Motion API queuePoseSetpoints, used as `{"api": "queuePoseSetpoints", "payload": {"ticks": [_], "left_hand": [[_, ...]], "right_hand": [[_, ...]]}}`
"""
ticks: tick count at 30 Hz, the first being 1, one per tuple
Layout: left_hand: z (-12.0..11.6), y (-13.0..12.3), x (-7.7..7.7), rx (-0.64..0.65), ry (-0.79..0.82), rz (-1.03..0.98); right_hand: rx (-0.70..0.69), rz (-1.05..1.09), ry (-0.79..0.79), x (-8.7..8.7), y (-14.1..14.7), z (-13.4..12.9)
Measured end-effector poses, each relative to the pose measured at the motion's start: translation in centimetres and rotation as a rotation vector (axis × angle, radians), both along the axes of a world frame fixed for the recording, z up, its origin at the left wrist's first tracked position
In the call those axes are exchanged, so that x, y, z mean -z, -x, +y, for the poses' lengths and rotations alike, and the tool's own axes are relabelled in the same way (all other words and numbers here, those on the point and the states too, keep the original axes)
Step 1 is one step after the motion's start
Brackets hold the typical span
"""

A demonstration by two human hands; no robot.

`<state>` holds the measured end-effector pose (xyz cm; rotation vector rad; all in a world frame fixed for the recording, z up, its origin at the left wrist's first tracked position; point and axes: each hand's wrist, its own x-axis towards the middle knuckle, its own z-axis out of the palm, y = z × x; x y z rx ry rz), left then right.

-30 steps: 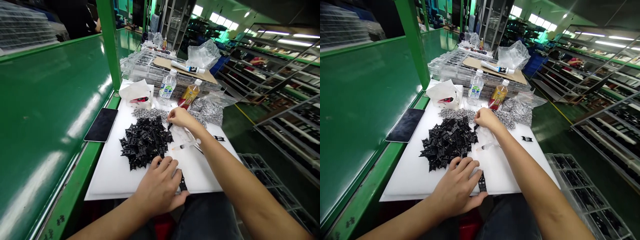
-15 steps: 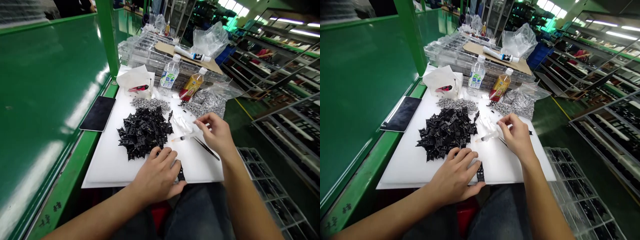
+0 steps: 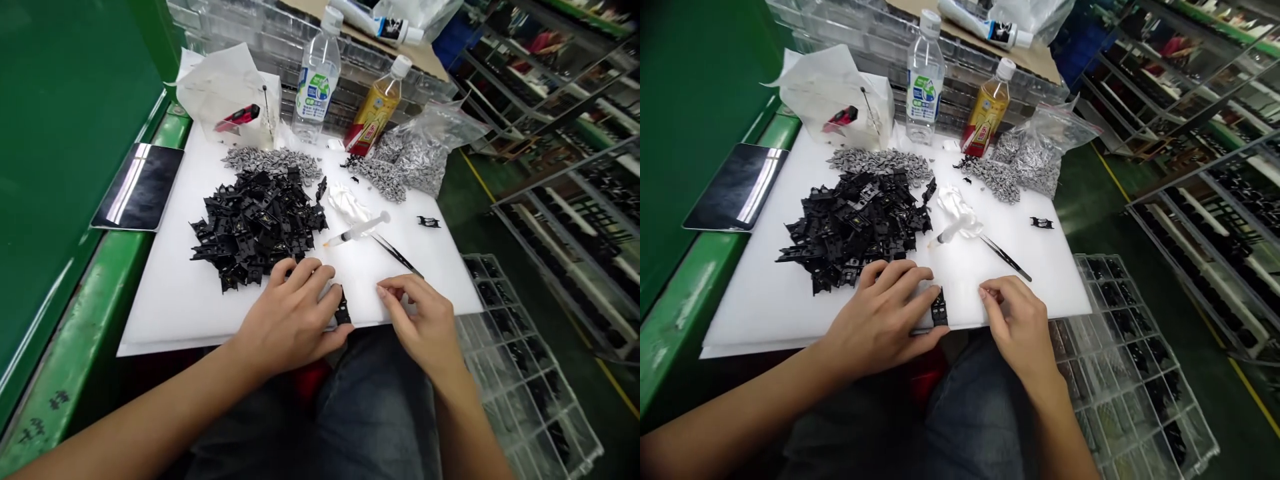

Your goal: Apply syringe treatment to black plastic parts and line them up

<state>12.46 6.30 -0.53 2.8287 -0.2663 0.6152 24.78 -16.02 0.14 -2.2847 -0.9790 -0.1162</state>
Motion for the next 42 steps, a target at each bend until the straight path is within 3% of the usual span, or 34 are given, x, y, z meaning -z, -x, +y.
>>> {"api": "queuePoseSetpoints", "payload": {"ticks": [4,13,19,24,42], "left_hand": [[0.0,-0.1,-0.1,0.003,0.005,-0.006],[-0.1,-0.2,-0.1,0.001,0.004,-0.002],[0.0,-0.1,0.0,0.021,0.003,0.001],[0.0,-0.1,0.0,0.025,0.002,0.005],[-0.1,-0.2,0.0,0.025,0.0,0.026]], "right_hand": [[0.045,0.018,-0.012,0.2,0.3,-0.1],[0.005,0.006,-0.034,-0.4,-0.8,0.1],[-0.104,0.214,-0.131,-1.7,0.5,1.1],[-0.244,0.187,-0.051,-2.2,1.6,2.6],[-0.295,0.162,0.085,-2.5,1.3,3.1]]}}
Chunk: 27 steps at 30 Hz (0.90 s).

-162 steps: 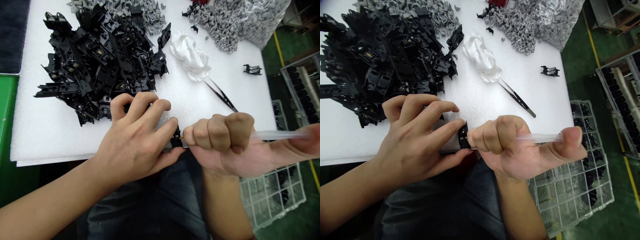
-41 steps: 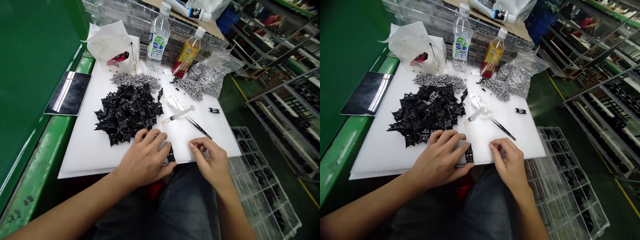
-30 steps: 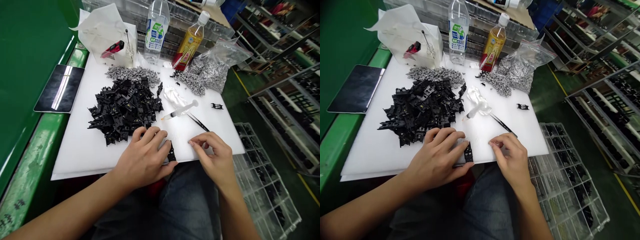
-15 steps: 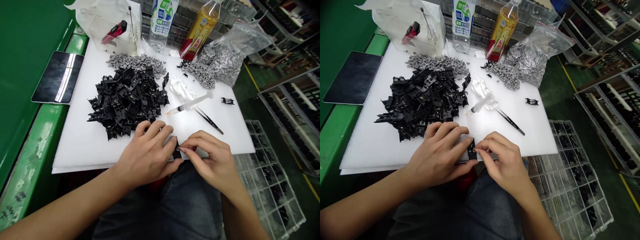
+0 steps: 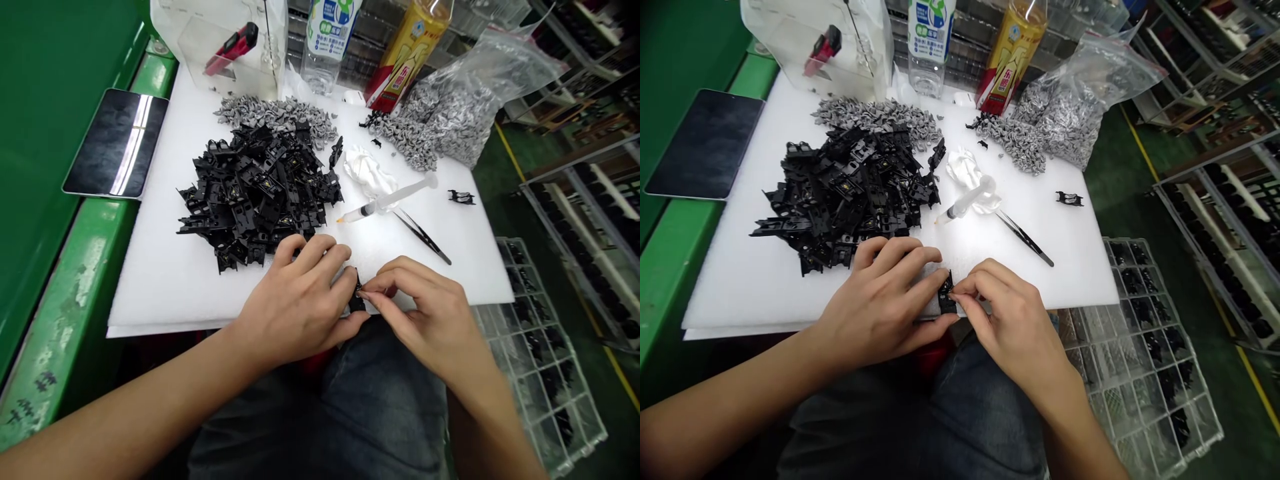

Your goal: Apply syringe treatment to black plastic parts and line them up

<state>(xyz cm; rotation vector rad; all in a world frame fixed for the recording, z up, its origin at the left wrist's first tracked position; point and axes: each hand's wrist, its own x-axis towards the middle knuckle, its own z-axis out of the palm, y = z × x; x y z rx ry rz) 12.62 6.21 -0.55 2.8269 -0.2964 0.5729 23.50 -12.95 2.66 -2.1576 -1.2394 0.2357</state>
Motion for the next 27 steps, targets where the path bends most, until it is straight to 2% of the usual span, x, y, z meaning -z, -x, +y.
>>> {"api": "queuePoseSetpoints", "payload": {"ticks": [5,8,11,14,17,20,27], "left_hand": [[0.0,0.1,-0.1,-0.006,0.011,0.011],[0.0,0.1,-0.2,-0.008,0.01,0.013],[0.0,0.1,-0.2,-0.007,0.013,0.007],[0.1,0.0,0.0,-0.014,0.03,-0.009],[0.2,0.0,0.1,-0.02,0.04,-0.032],[0.2,-0.1,0.2,-0.025,0.045,-0.054],[0.0,-0.2,0.1,-0.019,0.065,-0.069]], "right_hand": [[0.067,0.031,-0.012,-0.3,0.6,-0.5],[0.189,0.087,-0.101,-0.8,-0.5,-1.5],[0.361,0.021,-0.226,-0.9,-4.0,-2.2],[0.482,-0.05,-0.279,-0.5,-9.5,-2.0],[0.488,-0.134,-0.117,-0.2,-15.2,-1.2],[0.46,-0.229,0.058,0.1,-19.0,-0.1],[0.473,-0.344,0.14,1.2,-22.2,1.4]]}}
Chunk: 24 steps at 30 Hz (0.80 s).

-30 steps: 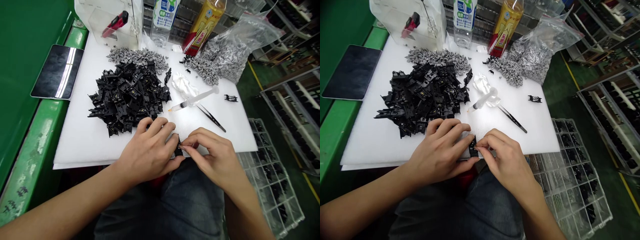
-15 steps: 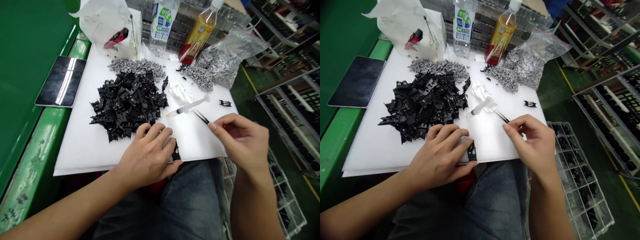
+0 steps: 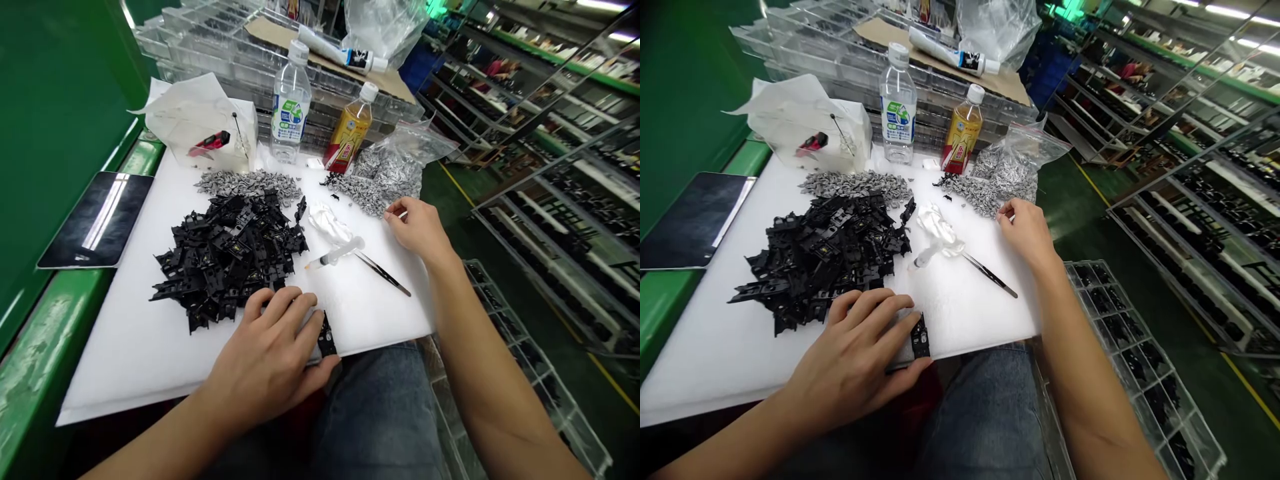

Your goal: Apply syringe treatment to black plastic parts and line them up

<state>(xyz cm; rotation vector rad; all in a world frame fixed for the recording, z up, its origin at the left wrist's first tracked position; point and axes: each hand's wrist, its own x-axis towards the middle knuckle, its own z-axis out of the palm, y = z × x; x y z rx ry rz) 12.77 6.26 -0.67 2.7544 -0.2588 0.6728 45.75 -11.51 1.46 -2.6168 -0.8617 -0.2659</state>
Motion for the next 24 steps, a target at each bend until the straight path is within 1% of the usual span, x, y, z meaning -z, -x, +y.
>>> {"api": "queuePoseSetpoints", "payload": {"ticks": [5,12,15,18,24], "left_hand": [[0.0,0.0,-0.1,-0.008,0.011,0.004],[0.0,0.0,-0.2,-0.005,0.001,0.001],[0.0,0.0,-0.1,-0.004,0.0,0.01],[0.0,0.0,-0.1,-0.004,-0.004,0.01],[0.1,0.1,-0.1,0.001,-0.015,0.026]], "right_hand": [[-0.049,-0.018,0.063,0.3,-0.6,0.1],[-0.07,-0.065,0.082,0.3,0.6,-0.7],[-0.129,-0.068,0.102,0.1,0.8,-0.5],[-0.182,-0.058,0.159,-0.1,0.8,-0.1],[-0.119,-0.111,0.241,0.3,0.9,0.2]]}}
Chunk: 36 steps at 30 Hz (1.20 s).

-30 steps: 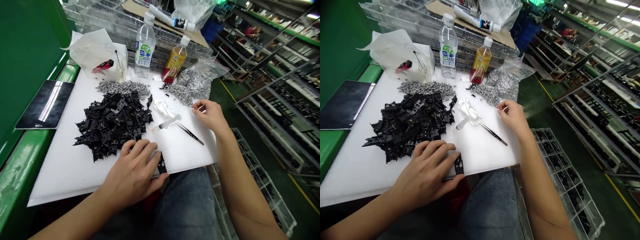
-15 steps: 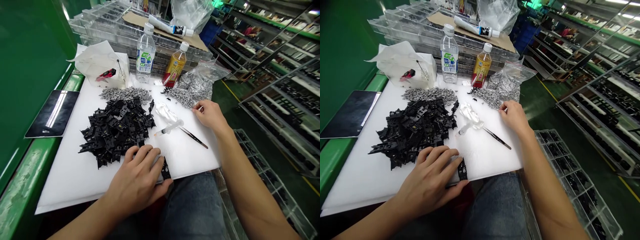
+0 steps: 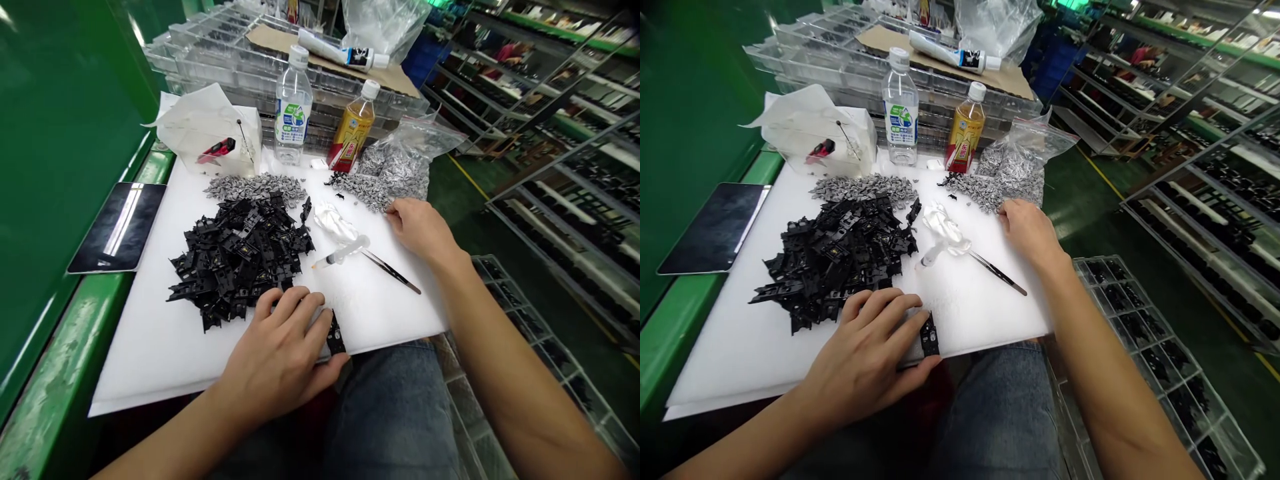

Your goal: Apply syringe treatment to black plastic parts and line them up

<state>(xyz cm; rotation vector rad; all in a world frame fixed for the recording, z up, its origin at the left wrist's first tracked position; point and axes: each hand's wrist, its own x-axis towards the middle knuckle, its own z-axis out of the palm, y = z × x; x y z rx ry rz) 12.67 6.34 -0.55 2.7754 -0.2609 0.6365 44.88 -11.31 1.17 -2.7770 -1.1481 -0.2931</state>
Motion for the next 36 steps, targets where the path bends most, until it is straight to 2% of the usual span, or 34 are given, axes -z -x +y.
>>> {"api": "queuePoseSetpoints", "payload": {"ticks": [4,6,9,11,13,16,19,23,27,32,36], "left_hand": [[0.0,0.0,0.0,-0.001,0.0,0.02],[0.0,0.0,-0.1,-0.003,0.004,0.023],[0.0,0.0,-0.2,0.0,0.001,0.023],[-0.1,0.0,-0.3,0.008,-0.004,0.035],[-0.1,0.1,-0.4,0.013,-0.009,0.047],[-0.1,0.1,-0.4,0.013,-0.014,0.047],[-0.1,0.1,-0.4,0.013,-0.014,0.048],[-0.1,0.1,-0.3,0.018,-0.017,0.064],[-0.2,0.1,-0.2,0.018,-0.025,0.065],[-0.1,0.1,-0.3,0.018,-0.022,0.061],[-0.1,0.1,-0.3,0.023,-0.02,0.071]], "right_hand": [[0.035,-0.038,0.002,-0.3,0.1,-0.3],[0.034,-0.049,-0.05,-1.0,1.4,-0.8],[-0.002,0.014,-0.294,-1.6,6.3,-1.8],[-0.087,0.184,-0.439,-1.3,10.9,-2.3],[-0.194,0.325,-0.398,-0.3,15.3,-2.6],[-0.251,0.227,-0.388,1.3,18.9,-2.7],[-0.221,0.215,-0.436,1.9,19.2,-2.6],[-0.177,0.312,-0.476,1.4,18.3,-2.8],[-0.179,0.341,-0.45,0.9,17.8,-3.0],[-0.208,0.409,-0.459,0.0,18.0,-2.9],[-0.308,0.532,-0.502,-1.2,19.7,-2.5]]}}
